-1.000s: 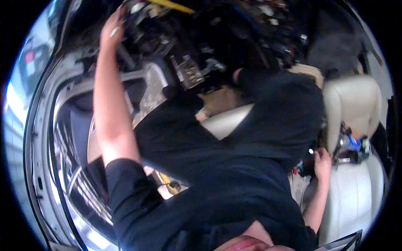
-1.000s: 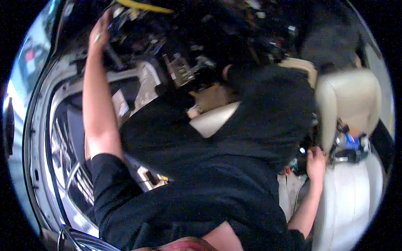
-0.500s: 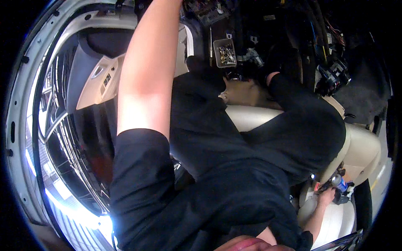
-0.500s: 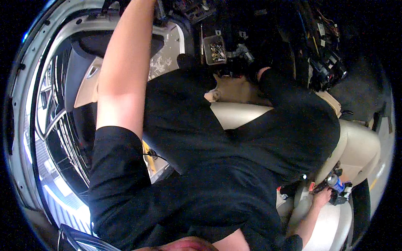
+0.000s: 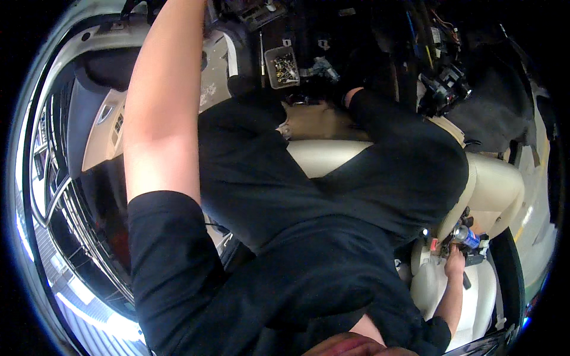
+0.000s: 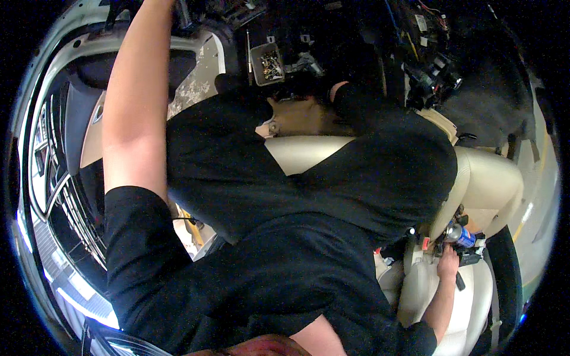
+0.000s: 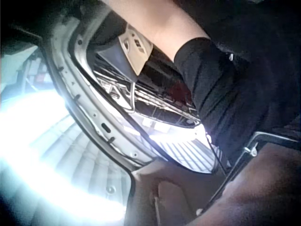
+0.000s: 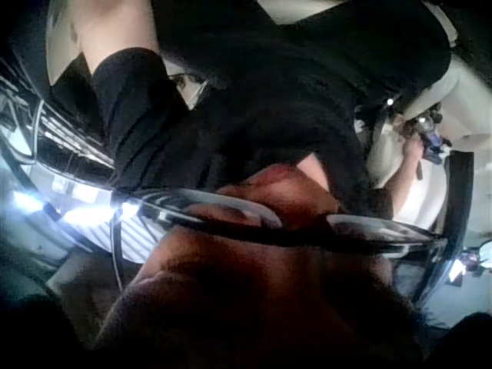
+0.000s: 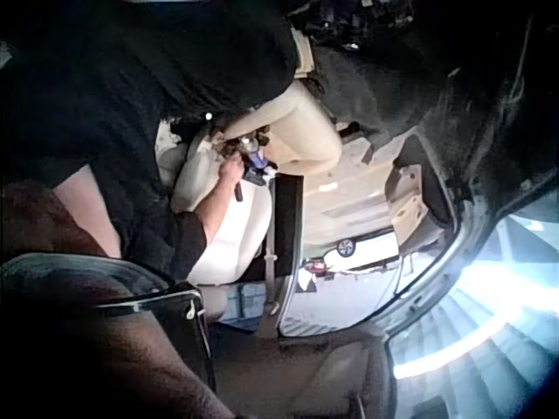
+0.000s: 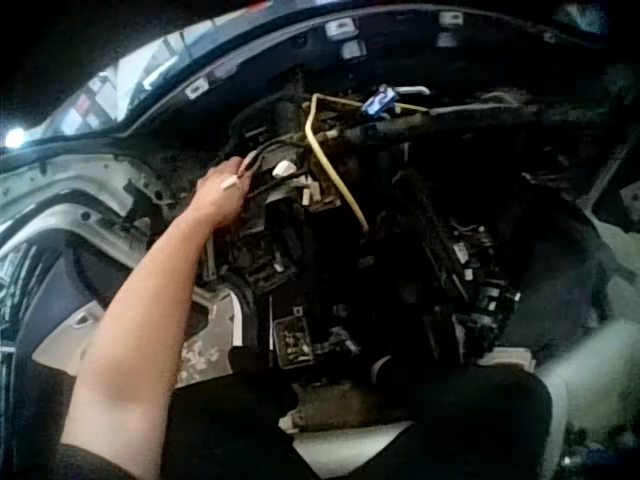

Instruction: The person installs a metal crossbar into the dashboard area of a car, aligns it with mounting points, and secures it using bolts and a wrench. The person also handles wiring and a black plastic trim piece during the process.

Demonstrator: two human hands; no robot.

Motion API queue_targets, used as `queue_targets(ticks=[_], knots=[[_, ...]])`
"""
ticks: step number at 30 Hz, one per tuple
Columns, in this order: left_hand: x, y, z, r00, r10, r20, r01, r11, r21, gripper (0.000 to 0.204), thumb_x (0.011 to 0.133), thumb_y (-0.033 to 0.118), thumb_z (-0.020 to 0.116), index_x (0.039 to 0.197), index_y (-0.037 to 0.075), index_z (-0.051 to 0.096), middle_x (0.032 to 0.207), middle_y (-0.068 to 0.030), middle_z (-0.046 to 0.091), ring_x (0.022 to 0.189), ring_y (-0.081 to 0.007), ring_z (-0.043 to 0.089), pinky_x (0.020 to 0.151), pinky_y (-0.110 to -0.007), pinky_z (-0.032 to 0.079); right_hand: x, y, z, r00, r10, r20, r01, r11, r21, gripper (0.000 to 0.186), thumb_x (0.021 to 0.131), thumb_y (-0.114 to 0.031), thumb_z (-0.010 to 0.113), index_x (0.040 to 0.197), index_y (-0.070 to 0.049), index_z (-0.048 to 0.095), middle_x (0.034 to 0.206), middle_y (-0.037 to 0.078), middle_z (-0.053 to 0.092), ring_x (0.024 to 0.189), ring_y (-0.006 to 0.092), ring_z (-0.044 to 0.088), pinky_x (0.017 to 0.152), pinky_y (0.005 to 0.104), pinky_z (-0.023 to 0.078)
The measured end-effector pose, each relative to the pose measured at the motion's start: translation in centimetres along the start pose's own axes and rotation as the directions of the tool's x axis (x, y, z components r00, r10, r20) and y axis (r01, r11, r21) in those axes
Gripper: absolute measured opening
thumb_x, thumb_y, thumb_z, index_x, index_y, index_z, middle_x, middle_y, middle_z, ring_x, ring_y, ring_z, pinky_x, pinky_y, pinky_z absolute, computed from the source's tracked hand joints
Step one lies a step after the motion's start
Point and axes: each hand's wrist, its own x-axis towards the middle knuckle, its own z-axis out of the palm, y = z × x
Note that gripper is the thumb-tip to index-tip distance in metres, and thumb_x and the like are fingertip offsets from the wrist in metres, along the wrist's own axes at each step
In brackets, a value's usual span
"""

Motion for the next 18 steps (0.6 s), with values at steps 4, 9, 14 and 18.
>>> queue_targets(ticks=[4,9,14,18], knots=[[1.3,1.5,0.7,0.998,0.051,-0.028,-0.052,0.998,-0.028,0.033,0.102,0.032,0.050,0.118,0.004,0.059,0.124,-0.0235,0.064,0.119,-0.0450,0.056,0.097,-0.054,0.046,-1.9,2.3,-0.7,0.978,0.159,0.136,-0.161,0.987,0.005,0.052,0.092,-0.014,0.063,0.140,-0.001,0.047,0.115,0.025,0.068,0.103,0.0403,0.068,0.089,0.0511,0.055],[-0.4,0.9,-0.9,1.000,0.021,-0.012,-0.021,0.999,-0.038,0.033,0.103,0.031,0.049,0.116,0.001,0.058,0.123,-0.0261,0.062,0.118,-0.0465,0.056,0.096,-0.054,0.046,-3.9,9.3,-5.6,0.980,0.168,-0.111,-0.152,0.978,0.140,0.035,0.089,-0.008,0.065,0.122,-0.001,0.057,0.112,0.023,0.069,0.101,0.0378,0.069,0.083,0.0474,0.055],[1.4,0.5,0.4,0.999,0.031,0.015,-0.030,0.997,-0.066,0.046,0.106,0.041,0.041,0.113,0.000,0.060,0.119,-0.0266,0.063,0.116,-0.0471,0.056,0.097,-0.052,0.046,-6.1,11.5,-12.0,0.919,0.243,-0.311,-0.088,0.894,0.439,0.028,0.090,-0.009,0.064,0.117,-0.002,0.062,0.104,0.017,0.070,0.092,0.0294,0.068,0.078,0.0412,0.054],[-1.2,-4.2,-0.9,0.996,0.091,-0.019,-0.091,0.995,-0.037,0.053,0.108,0.046,0.035,0.145,0.013,0.054,0.146,-0.0192,0.055,0.139,-0.0368,0.048,0.114,-0.043,0.038,-5.3,4.6,-17.0,0.909,0.374,-0.186,-0.080,0.593,0.801,0.029,0.093,-0.014,0.063,0.120,-0.004,0.064,0.096,0.009,0.069,0.081,0.0195,0.065,0.073,0.0350,0.054]])
